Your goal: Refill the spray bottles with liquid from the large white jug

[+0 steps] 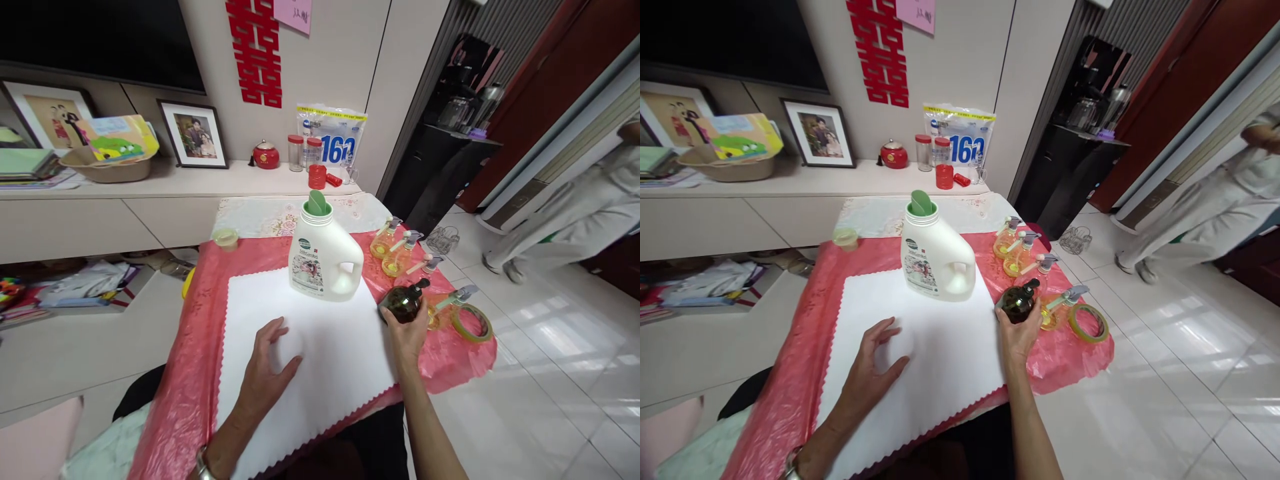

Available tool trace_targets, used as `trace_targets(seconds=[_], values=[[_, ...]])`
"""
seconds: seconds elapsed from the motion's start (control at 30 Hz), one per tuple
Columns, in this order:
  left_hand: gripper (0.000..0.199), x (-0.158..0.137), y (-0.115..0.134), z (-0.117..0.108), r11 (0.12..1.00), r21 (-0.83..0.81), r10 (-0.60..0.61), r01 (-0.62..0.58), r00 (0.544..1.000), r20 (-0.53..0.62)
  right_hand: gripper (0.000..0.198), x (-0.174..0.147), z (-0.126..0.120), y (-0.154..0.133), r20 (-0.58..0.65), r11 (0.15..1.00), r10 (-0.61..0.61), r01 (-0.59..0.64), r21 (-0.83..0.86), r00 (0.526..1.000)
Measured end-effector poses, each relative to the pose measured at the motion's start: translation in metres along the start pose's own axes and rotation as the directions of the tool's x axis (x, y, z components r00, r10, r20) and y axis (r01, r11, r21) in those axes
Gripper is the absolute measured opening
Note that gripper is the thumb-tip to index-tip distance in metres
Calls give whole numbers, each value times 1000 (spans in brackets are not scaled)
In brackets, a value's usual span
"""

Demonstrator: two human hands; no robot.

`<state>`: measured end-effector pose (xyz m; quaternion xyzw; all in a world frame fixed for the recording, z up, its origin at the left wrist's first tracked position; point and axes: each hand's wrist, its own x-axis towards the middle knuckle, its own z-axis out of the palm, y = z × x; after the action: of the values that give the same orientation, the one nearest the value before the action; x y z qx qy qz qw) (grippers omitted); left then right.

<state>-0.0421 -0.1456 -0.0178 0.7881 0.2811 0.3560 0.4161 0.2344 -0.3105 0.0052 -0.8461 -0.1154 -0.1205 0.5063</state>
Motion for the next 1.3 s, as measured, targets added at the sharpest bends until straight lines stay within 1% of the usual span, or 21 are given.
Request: trace_targets(seconds=[0.1, 0.17, 0.3, 0.4, 0.47, 0.57, 0.63, 0.7, 0.73, 0.8, 0.9, 0.97, 1.03, 1.07, 1.13, 1.3], values=[[61, 0, 0, 0, 1000, -4, -7, 7, 1000, 4, 124, -4, 1, 0, -3, 1000, 11, -11, -16, 1000], [61, 0, 1, 1, 1000, 0, -13, 13, 1000, 2, 125, -9, -3, -1, 15, 999, 33, -33, -18, 999], [58, 0, 3, 2, 1000, -10, -25, 25, 1000, -6, 124, -23, -20, -2, 74, 995, 104, -104, -2, 992], [57, 1, 6, 1, 998, -23, -56, 56, 998, 24, 117, -40, -35, -4, 115, 988, 148, -153, 37, 982], [60, 1, 10, -1, 994, -29, -102, 104, 993, 62, 118, -55, -43, -5, 157, 981, 151, -168, 96, 976], [67, -2, 15, -6, 978, -44, -194, 202, 970, 145, 115, -80, -48, -9, 243, 967, 116, -165, 194, 963], [71, -5, 18, -13, 959, -74, -254, 272, 948, 192, 112, -97, -44, -13, 301, 961, 75, -149, 232, 951], [75, -9, 19, -21, 934, -120, -311, 338, 929, 199, 108, -113, -33, -16, 361, 950, 33, -142, 279, 932], [77, -10, 19, -26, 919, -149, -338, 366, 924, 181, 105, -120, -25, -17, 389, 940, 11, -143, 311, 921], [82, -10, 18, -38, 893, -215, -383, 396, 918, 101, 96, -134, -8, -20, 433, 910, -38, -147, 387, 901], [84, -9, 18, -61, 877, -301, -412, 374, 908, -75, 84, -148, 17, -27, 481, 878, -128, -127, 462, 867], [86, -8, 21, -76, 876, -330, -416, 351, 897, -151, 79, -152, 26, -34, 522, 868, -174, -119, 481, 835], [90, -10, 24, -86, 875, -339, -427, 345, 881, -204, 76, -153, 31, -40, 551, 865, -198, -121, 488, 811], [93, -11, 25, -88, 873, -340, -436, 350, 873, -219, 75, -154, 33, -43, 559, 865, -201, -122, 487, 805], [94, -15, 25, -85, 867, -342, -454, 363, 857, -244, 74, -156, 36, -48, 568, 867, -204, -123, 483, 797], [84, -25, 25, -61, 870, -300, -467, 391, 850, -245, 72, -168, 44, -57, 585, 872, -194, -134, 471, 788]])
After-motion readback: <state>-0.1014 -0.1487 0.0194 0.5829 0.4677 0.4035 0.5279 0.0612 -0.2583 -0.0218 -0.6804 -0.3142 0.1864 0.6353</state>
